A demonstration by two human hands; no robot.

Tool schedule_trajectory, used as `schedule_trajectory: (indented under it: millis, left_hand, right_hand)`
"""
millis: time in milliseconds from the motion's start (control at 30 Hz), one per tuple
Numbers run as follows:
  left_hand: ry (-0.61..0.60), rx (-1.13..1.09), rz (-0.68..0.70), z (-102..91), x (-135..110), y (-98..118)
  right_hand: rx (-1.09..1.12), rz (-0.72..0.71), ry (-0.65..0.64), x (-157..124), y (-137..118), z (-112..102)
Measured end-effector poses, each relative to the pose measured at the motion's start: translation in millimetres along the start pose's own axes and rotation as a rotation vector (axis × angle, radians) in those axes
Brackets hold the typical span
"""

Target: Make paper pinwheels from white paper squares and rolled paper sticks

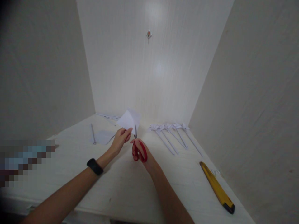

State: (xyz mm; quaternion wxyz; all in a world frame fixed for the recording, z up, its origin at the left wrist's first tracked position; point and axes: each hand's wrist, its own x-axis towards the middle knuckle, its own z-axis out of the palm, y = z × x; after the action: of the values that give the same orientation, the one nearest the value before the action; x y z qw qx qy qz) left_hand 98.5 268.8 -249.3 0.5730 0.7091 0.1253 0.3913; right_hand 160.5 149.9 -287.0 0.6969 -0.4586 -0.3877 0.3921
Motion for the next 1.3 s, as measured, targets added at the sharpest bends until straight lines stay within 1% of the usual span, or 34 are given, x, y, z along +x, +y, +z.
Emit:
schedule_trajectory:
  millis: [333,567,733,867,1033,1300]
  left_hand:
    - [0.0,0.0,-0.001,-0.8,1.2,-3.9]
    - [-0.001,-0.007,0.002,-0.3,0.4,-1.8]
    - [0.001,-0.003,0.004,0.5,-0.6,-1.7]
    - [-0.009,-0.009,-0.003,0.8,-0.2,-1.1]
    - [-0.002,-0.033,0.007,0.7,0.8,-3.0]
    - [-0.01,-0.031,-0.016,0.8,0.2,-2.3]
  right_hand:
    - [0.041,-0.002,-0.002,2.2,4.2,-3.5]
    - [0.055,0.014,-0.013,2.6,4.5,-3.5]
    - [0.066,-0.003,-0.03,4.8,8.1,-5.8]
    - [0.074,0.003,-0.021,6.0,10.6,-7.8]
    - [0.075,0.002,-0.016,4.9,8.3,-4.8]
    - [0.1,0.007,-0.004,1.4,4.4,-1.0]
